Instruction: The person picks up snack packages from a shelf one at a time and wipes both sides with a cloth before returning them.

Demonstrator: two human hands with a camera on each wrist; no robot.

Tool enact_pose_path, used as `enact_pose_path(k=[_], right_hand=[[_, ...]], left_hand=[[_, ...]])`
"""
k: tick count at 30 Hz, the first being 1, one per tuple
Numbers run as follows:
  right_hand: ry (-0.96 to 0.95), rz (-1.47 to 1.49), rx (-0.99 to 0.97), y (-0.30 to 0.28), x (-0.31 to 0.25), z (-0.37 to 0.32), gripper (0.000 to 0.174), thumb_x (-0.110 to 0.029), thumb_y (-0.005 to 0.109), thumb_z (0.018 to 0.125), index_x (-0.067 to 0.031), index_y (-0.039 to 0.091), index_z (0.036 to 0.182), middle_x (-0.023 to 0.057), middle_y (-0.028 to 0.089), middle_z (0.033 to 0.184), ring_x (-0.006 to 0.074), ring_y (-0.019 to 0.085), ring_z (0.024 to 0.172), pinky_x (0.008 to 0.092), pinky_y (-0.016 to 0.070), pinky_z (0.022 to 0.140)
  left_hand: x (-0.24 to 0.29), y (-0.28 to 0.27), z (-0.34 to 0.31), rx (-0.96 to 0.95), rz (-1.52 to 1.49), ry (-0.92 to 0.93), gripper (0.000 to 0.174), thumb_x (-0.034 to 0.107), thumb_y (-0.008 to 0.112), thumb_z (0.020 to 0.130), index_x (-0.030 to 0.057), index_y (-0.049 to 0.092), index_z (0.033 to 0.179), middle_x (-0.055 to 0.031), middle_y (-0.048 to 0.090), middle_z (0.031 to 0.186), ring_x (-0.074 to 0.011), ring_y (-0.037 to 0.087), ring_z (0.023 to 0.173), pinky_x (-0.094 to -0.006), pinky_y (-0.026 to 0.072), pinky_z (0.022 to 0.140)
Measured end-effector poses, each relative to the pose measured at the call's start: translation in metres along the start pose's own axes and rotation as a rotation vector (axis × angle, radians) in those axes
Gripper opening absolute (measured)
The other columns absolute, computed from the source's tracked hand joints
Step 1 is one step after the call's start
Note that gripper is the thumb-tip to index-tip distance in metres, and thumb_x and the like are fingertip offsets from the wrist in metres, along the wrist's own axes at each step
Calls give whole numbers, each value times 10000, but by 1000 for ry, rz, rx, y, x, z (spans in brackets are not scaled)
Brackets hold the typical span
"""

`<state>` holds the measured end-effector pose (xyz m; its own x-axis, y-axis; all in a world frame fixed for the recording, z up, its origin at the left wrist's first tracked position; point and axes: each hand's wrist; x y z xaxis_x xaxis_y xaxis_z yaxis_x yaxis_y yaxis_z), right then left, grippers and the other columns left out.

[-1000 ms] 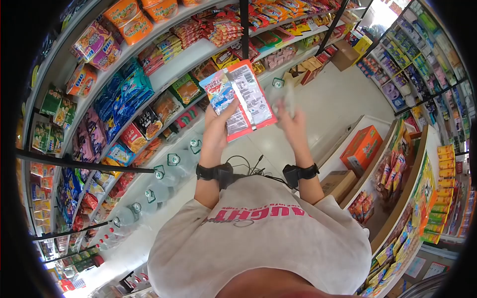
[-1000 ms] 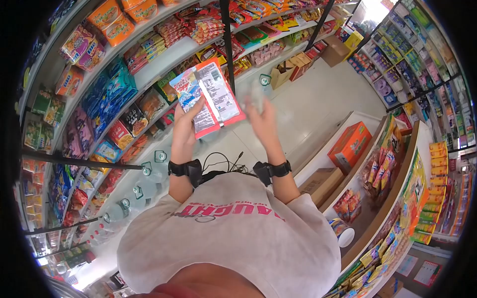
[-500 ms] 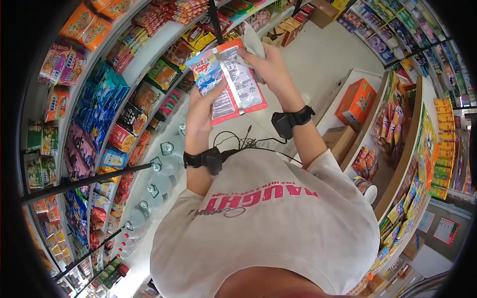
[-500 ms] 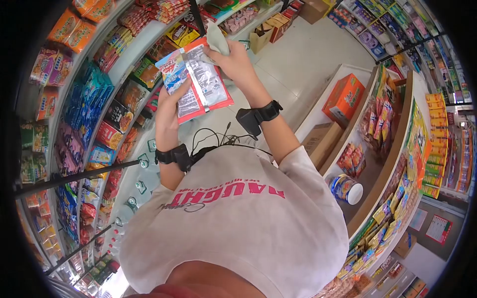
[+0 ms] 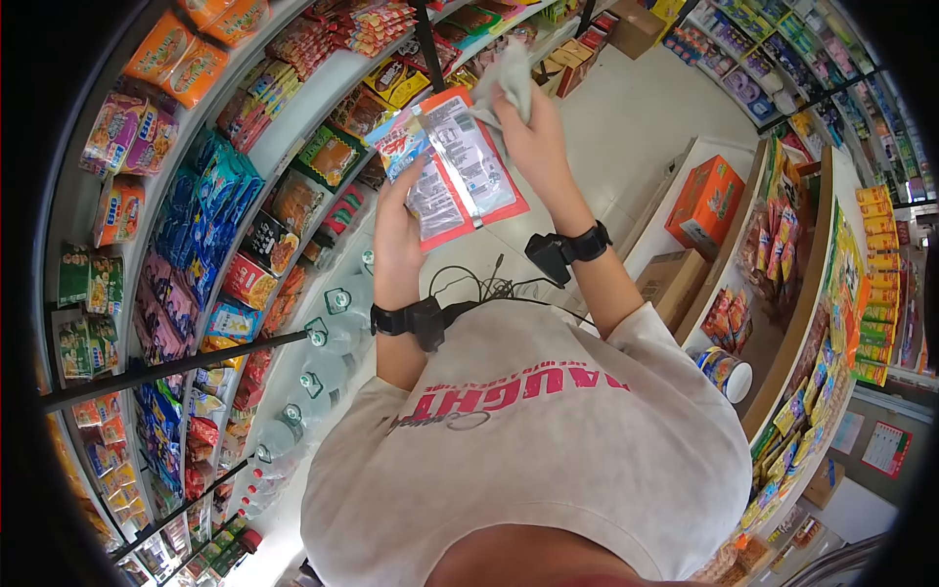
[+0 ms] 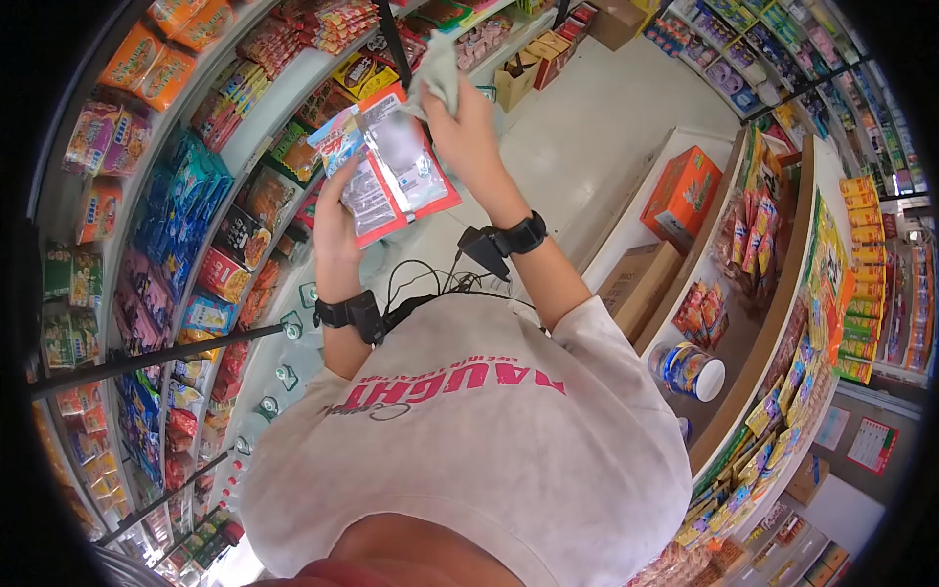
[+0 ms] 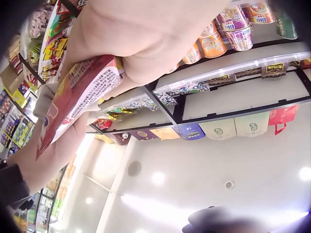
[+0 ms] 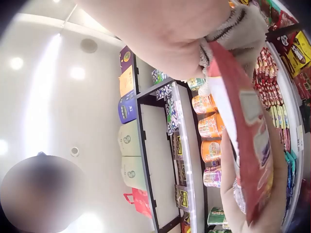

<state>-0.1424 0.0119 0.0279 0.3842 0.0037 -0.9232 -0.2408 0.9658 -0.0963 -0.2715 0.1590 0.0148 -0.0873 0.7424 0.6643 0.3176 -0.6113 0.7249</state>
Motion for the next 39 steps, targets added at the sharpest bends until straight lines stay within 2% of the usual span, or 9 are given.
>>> enact_pose_path(k=[5, 6, 17, 19, 26, 29, 33, 36, 39], right_hand=[[-307, -298, -112, 29, -19, -16, 405, -246, 553, 983, 27, 567, 1281, 243, 599, 1277, 437, 546, 1200, 441, 425, 1040], [-444, -389, -248, 32, -23, -18, 468, -285, 563, 971, 30, 552, 1317, 233, 534, 1376, 432, 422, 1346, 483, 301, 1149], [-679, -489, -561, 48, -29, -43, 499, -246, 613, 916, 8, 557, 1342, 128, 528, 1427, 324, 398, 1399, 491, 264, 1171], [-706, -461, -672, 45, -30, -55, 493, -219, 634, 897, -4, 565, 1336, 122, 512, 1445, 320, 391, 1405, 496, 252, 1180], [-548, -245, -622, 17, -5, -52, 416, -182, 600, 960, 30, 547, 1313, 143, 496, 1466, 297, 424, 1395, 414, 319, 1165], [-5, 227, -237, 6, 10, -40, 417, -264, 543, 1028, 42, 551, 1311, 133, 540, 1423, 224, 490, 1329, 348, 348, 1128], [542, 263, -316, -14, -1, -37, 485, -325, 542, 1039, 26, 517, 1373, 105, 564, 1360, 163, 511, 1255, 317, 374, 1083], [302, 398, -370, 4, -8, -62, 457, -317, 582, 1023, 7, 524, 1340, 66, 661, 1154, 141, 629, 998, 288, 500, 882], [391, 420, -427, 2, -3, -62, 426, -305, 588, 1021, 18, 539, 1295, 33, 683, 1066, 158, 651, 839, 312, 534, 748]], left_hand=[[-3, 20, -1, -93, -156, 36, 445, 326, 442, 1070, 37, 445, 1409, -103, 579, 1349, -227, 577, 1228, -409, 448, 1064], [-5, 23, -1, -98, -123, 30, 477, 370, 392, 1083, 56, 403, 1442, -99, 530, 1401, -225, 526, 1279, -410, 400, 1100], [8, -17, 22, 43, -309, 4, 462, 452, 470, 1042, 109, 518, 1347, -73, 612, 1284, -217, 591, 1189, -384, 472, 1019], [8, -42, 35, 192, -198, 205, 420, 425, 450, 1050, 112, 546, 1313, -77, 650, 1234, -216, 638, 1110, -376, 499, 975], [15, -42, 31, 237, -350, 244, 442, 382, 407, 1071, 54, 513, 1347, -120, 633, 1285, -278, 635, 1150, -469, 506, 993], [23, -12, 11, 123, -340, 262, 439, 372, 440, 1065, 53, 498, 1361, -120, 624, 1297, -283, 632, 1158, -475, 503, 1005], [6, -2, 6, 73, -216, 250, 453, 380, 479, 1054, 40, 501, 1351, -108, 630, 1280, -239, 644, 1135, -404, 523, 980], [8, 6, 4, 165, 104, 360, 521, 400, 479, 1056, -4, 475, 1386, -93, 631, 1255, -158, 626, 1112, -326, 491, 975], [8, 2, 4, 286, 379, 510, 638, 364, 556, 1029, -40, 339, 1474, -147, 562, 1323, -179, 554, 1195, -312, 445, 1003]])
Point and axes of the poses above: each hand's wrist, its own z-axis towards the middle knuckle, its own y-axis out of the palm, x = y × z
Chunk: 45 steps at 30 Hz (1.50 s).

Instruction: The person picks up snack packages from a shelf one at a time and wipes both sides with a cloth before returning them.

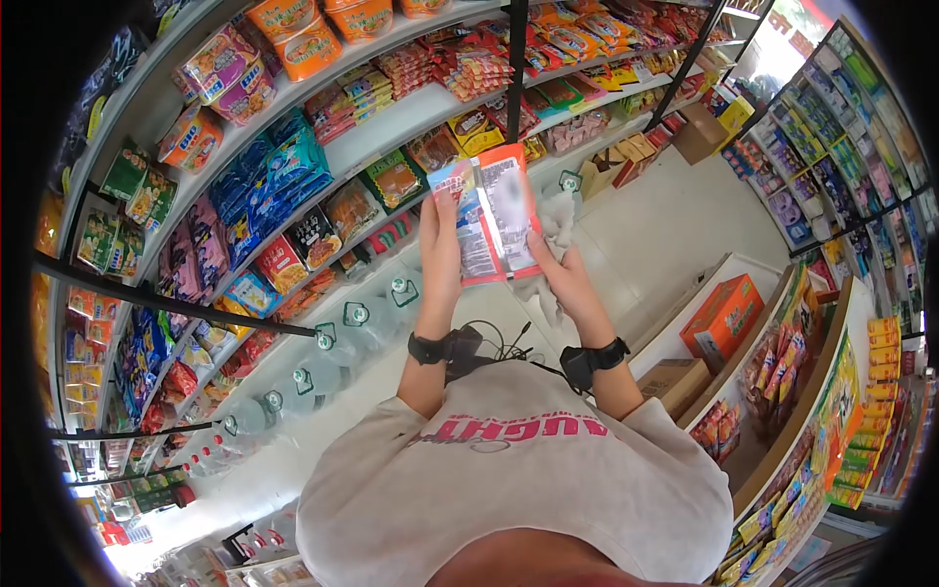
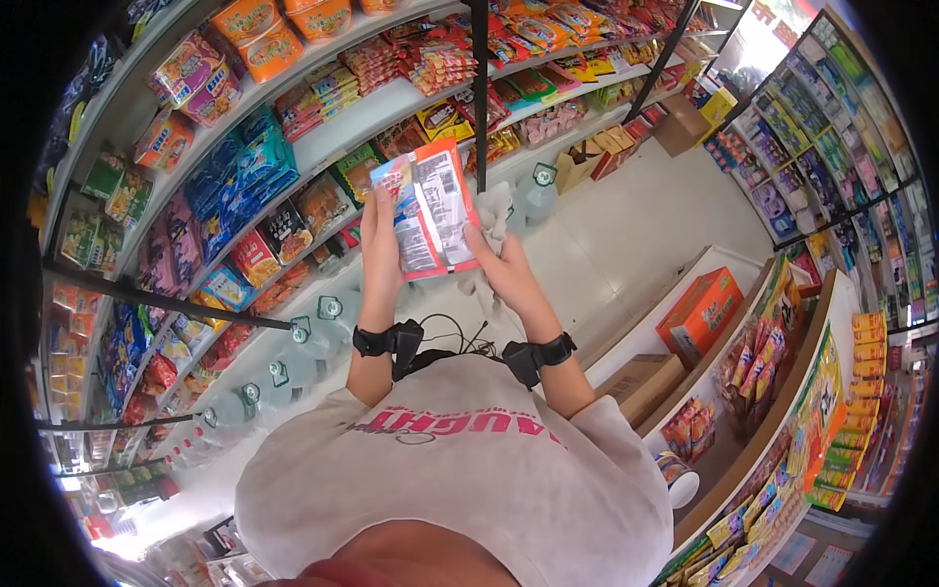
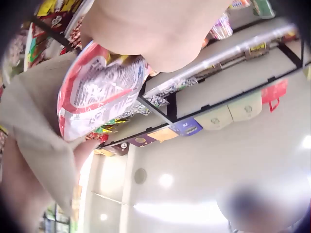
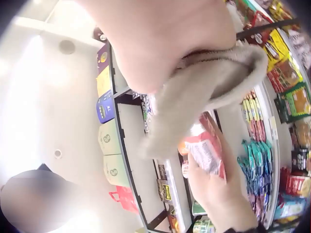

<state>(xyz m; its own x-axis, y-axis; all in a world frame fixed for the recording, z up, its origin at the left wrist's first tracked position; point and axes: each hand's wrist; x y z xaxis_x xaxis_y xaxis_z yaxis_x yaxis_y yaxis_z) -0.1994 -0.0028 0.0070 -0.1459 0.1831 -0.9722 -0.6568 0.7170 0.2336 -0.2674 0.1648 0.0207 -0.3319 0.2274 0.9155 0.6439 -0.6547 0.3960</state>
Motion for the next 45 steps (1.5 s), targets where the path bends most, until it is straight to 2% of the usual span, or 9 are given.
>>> enact_pose_path(k=[3, 6, 9, 12, 19, 24, 30, 35, 45], right_hand=[[11, -103, 84, -7, 7, 9, 405, -273, 581, 1022, 23, 538, 1295, 52, 700, 1047, 183, 655, 786, 347, 547, 691], [-126, -466, 131, 2, 3, 11, 380, -212, 570, 1011, 17, 540, 1313, 136, 659, 1208, 250, 658, 1012, 366, 528, 869], [-435, -421, -80, 39, 8, 4, 415, -169, 564, 991, 1, 513, 1366, 203, 499, 1439, 325, 494, 1323, 394, 389, 1088], [-748, -921, -265, 56, -16, 6, 472, -174, 554, 988, -5, 462, 1419, 201, 334, 1568, 353, 276, 1476, 393, 226, 1187], [-328, -361, -22, 42, 26, 35, 406, -243, 541, 1025, 8, 529, 1344, 148, 517, 1421, 255, 478, 1320, 344, 362, 1092], [-32, -75, -67, 46, 13, 29, 351, -234, 640, 988, 22, 601, 1224, 40, 676, 1121, 101, 621, 1020, 275, 506, 871], [121, 20, -153, 54, 28, 31, 308, -179, 717, 931, -9, 628, 1171, 22, 698, 988, 91, 658, 796, 254, 538, 696], [18, 12, 30, 47, 46, 42, 348, -224, 677, 962, -21, 593, 1232, 51, 675, 1101, 111, 653, 954, 270, 533, 820], [266, 457, 64, 96, 39, 52, 642, -550, 356, 1050, -68, 394, 1472, 59, 553, 1382, 178, 556, 1246, 355, 444, 1059]], left_hand=[[-17, -3, 3, 20, 312, 254, 792, 255, 670, 970, -34, 191, 1530, -229, 444, 1423, -269, 444, 1332, -369, 408, 1072], [-4, 17, -21, -142, 218, 177, 735, 265, 612, 1005, -59, 194, 1516, -232, 413, 1450, -256, 467, 1305, -370, 399, 1069], [-10, 17, -19, -62, -141, -44, 575, 332, 594, 1012, -13, 399, 1427, -150, 558, 1308, -195, 585, 1169, -347, 489, 962], [2, -1, -6, 2, -381, -178, 502, 454, 509, 1029, 46, 537, 1320, -105, 647, 1198, -179, 665, 1030, -347, 551, 862], [30, -29, 4, -153, -589, -275, 569, 476, 380, 1060, 20, 452, 1393, -168, 637, 1281, -319, 643, 1161, -470, 553, 968], [42, -36, -2, -118, -405, -320, 577, 485, 408, 1052, 9, 465, 1373, -158, 643, 1266, -259, 692, 1069, -389, 583, 911], [28, -80, 5, 2, -283, -251, 482, 346, 580, 1019, -34, 517, 1308, -131, 655, 1225, -187, 688, 1032, -339, 574, 869], [29, -91, 4, -16, -211, -105, 426, 104, 711, 925, -38, 537, 1287, -120, 657, 1212, -159, 666, 1030, -303, 550, 876], [15, -110, -1, -99, -1, -197, 364, 103, 739, 901, -27, 605, 1214, -96, 698, 1120, -124, 677, 947, -283, 563, 802]])
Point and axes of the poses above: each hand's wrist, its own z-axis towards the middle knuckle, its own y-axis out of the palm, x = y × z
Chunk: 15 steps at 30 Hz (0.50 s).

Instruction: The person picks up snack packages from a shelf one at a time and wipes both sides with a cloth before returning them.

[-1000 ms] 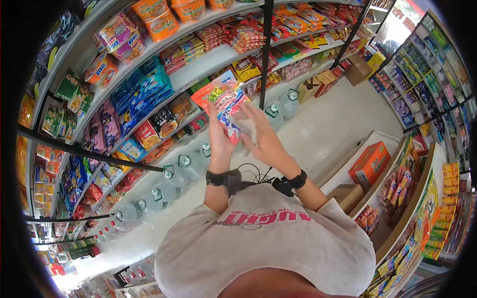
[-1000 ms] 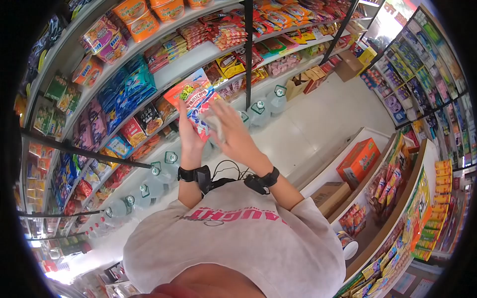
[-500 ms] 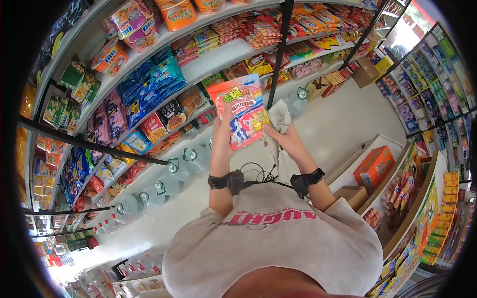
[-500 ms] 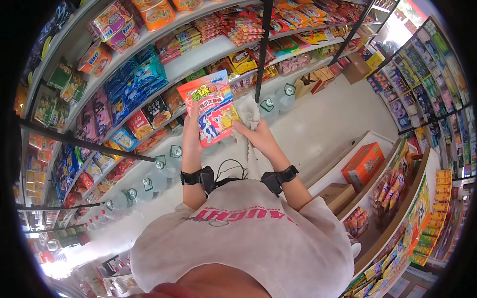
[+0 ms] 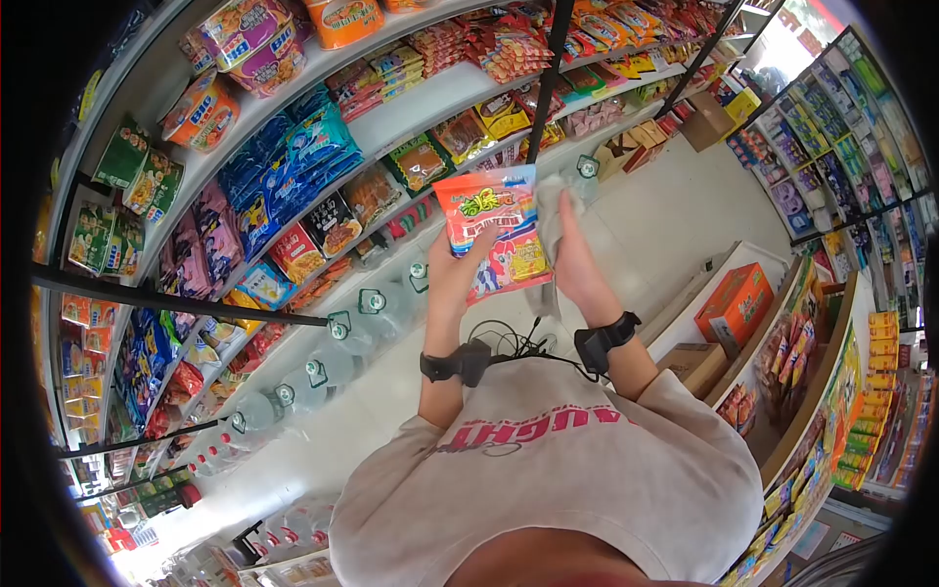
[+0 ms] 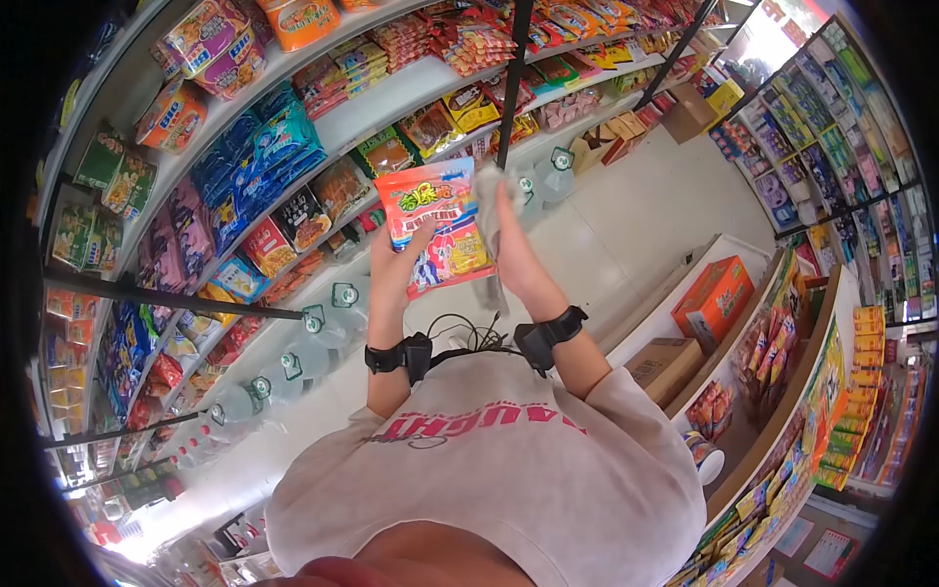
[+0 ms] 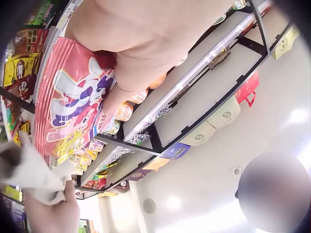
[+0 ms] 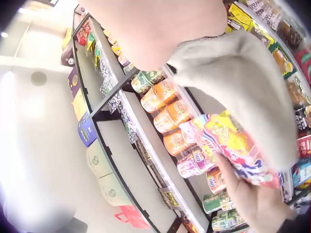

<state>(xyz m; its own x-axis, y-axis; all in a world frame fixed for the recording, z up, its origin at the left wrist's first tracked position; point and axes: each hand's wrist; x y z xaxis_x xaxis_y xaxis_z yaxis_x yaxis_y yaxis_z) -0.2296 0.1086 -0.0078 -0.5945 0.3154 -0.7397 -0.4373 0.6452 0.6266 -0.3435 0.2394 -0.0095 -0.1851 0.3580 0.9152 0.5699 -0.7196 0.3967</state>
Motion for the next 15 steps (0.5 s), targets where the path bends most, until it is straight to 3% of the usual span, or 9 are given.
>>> enact_pose_path(k=[3, 6, 9, 12, 14, 15], right_hand=[[54, 61, -76, 14, -1, -12, 641, -545, 396, 1042, -69, 394, 1471, 56, 531, 1406, 175, 560, 1240, 338, 440, 1064], [61, -233, -128, 7, 11, -15, 619, -521, 440, 1038, -89, 387, 1478, 44, 533, 1400, 166, 559, 1237, 325, 450, 1051], [1, -207, 34, -4, 19, -8, 583, -475, 453, 1046, -20, 467, 1411, 120, 609, 1310, 182, 580, 1225, 309, 468, 1006], [-48, -1070, 322, -8, -11, -18, 604, -517, 430, 1046, 46, 623, 944, 52, 613, 766, 146, 555, 761, 347, 465, 707], [-326, -1131, 383, -38, -2, -9, 627, -516, 418, 1048, 56, 578, 847, 37, 521, 657, 144, 478, 694, 359, 415, 652], [-318, -1135, 416, -45, -7, -9, 609, -503, 421, 1050, 56, 576, 864, 45, 528, 681, 144, 481, 707, 357, 414, 655]], left_hand=[[-4, -15, 0, 10, 31, 17, 350, 96, 736, 902, -39, 601, 1195, -106, 704, 1108, -138, 694, 920, -297, 572, 798], [3, -21, -2, 0, -14, 6, 352, 99, 739, 899, -36, 603, 1195, -110, 707, 1098, -142, 697, 916, -297, 572, 798], [9, -20, -6, 8, -62, -14, 361, 100, 737, 901, -35, 596, 1204, -117, 702, 1114, -144, 696, 920, -302, 572, 804], [6, -24, -5, 26, -81, -10, 356, 110, 726, 915, -26, 600, 1220, -91, 695, 1133, -121, 674, 945, -283, 554, 813], [-3, -30, -2, 72, -136, -19, 377, 121, 721, 920, -23, 586, 1241, -95, 685, 1160, -129, 673, 964, -285, 554, 818], [-7, -32, -1, 93, -163, -25, 387, 127, 718, 922, -22, 579, 1251, -96, 680, 1173, -133, 672, 974, -287, 554, 820]])
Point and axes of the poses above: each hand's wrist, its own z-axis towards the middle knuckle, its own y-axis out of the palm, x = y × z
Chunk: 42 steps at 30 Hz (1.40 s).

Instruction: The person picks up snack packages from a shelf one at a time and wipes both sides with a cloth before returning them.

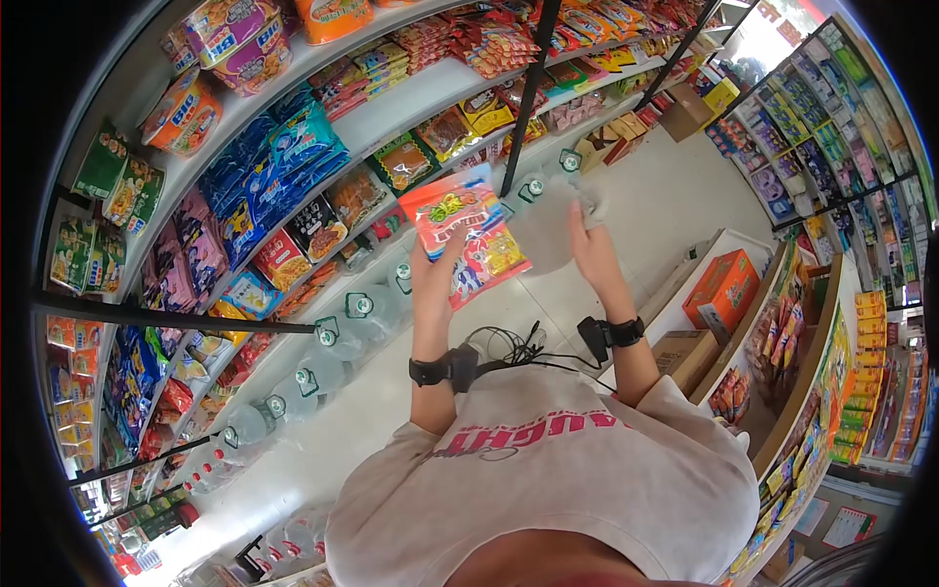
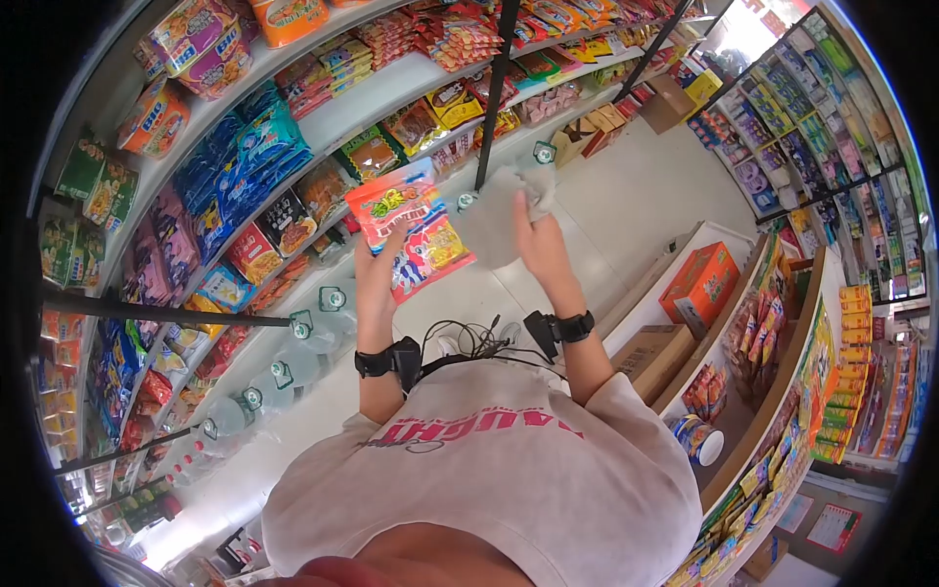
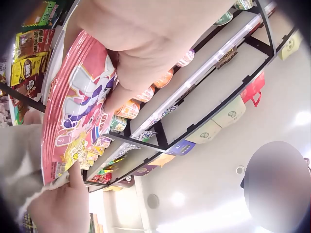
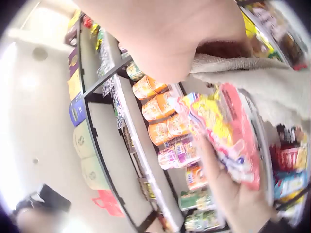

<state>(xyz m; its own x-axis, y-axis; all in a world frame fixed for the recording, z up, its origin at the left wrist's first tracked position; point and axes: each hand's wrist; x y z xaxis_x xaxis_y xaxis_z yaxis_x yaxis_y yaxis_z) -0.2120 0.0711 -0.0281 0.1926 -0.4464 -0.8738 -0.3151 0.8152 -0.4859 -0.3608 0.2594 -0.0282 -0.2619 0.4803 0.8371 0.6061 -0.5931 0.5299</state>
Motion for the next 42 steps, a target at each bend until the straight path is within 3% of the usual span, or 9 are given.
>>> enact_pose_path(k=[3, 9, 16, 19, 25, 34, 37, 40, 42], right_hand=[[309, -25, -82, -26, 4, 7, 516, -439, 445, 1058, 49, 611, 1047, 102, 656, 909, 141, 571, 837, 335, 459, 727], [-147, 329, 131, -6, -31, -15, 388, -332, 555, 1031, 29, 637, 1149, 96, 671, 1110, 136, 614, 1027, 279, 480, 903], [-172, 370, -551, 17, -55, -43, 278, -203, 669, 965, -4, 650, 1160, 74, 657, 1068, 91, 590, 967, 281, 504, 793], [-205, 428, -473, 14, -50, -38, 304, -201, 708, 925, -9, 661, 1155, 115, 664, 1092, 150, 627, 973, 319, 511, 798], [-607, -20, 198, 10, -64, -27, 591, -204, 763, 850, 49, 521, 1326, 238, 587, 1289, 336, 586, 1173, 410, 447, 1008], [-58, 270, -17, -7, -29, -13, 449, -180, 681, 928, 61, 532, 1276, 251, 571, 1291, 302, 560, 1214, 380, 424, 1019], [-160, 551, 206, -21, -25, -6, 357, -133, 615, 977, 38, 530, 1278, 222, 569, 1301, 252, 559, 1202, 350, 425, 1004], [-339, 298, 610, -28, -3, 7, 433, -126, 586, 999, 18, 447, 1383, 198, 546, 1334, 211, 546, 1197, 318, 407, 1011], [-398, 285, 423, -25, 6, 12, 575, -139, 594, 998, 11, 303, 1470, 189, 519, 1372, 214, 521, 1228, 305, 392, 1026]], left_hand=[[-6, -2, 5, 76, -52, -36, 398, 128, 716, 918, -29, 571, 1254, -103, 684, 1146, -149, 692, 949, -296, 566, 829], [-41, -13, 21, -37, -102, -116, 380, 150, 660, 966, 7, 547, 1299, -92, 669, 1188, -171, 672, 1019, -321, 555, 860], [-43, 8, 21, -282, -543, -316, 485, 393, 463, 1047, 60, 492, 1398, -86, 623, 1311, -229, 618, 1178, -401, 503, 1001], [-65, -4, 25, -330, -280, -197, 546, 413, 489, 1037, 54, 436, 1445, -101, 569, 1370, -225, 572, 1244, -388, 494, 1009], [-36, 30, 2, -268, -167, -318, 638, 424, 530, 1020, 29, 367, 1494, -137, 480, 1454, -233, 504, 1322, -362, 457, 1046], [-27, 47, -1, -299, 220, -207, 443, 342, 618, 999, 14, 568, 1292, -66, 633, 1235, -89, 574, 1135, -271, 472, 955], [-21, 46, -4, -307, 128, -186, 416, 276, 646, 989, 6, 559, 1293, -63, 636, 1221, -96, 589, 1110, -270, 482, 940], [-21, 45, -2, -229, 31, -119, 451, 256, 647, 990, 2, 514, 1338, -72, 623, 1251, -112, 600, 1106, -270, 486, 942], [-24, 45, -2, -191, -1, -102, 467, 256, 644, 991, 1, 497, 1354, -75, 618, 1264, -117, 603, 1105, -270, 487, 944]])
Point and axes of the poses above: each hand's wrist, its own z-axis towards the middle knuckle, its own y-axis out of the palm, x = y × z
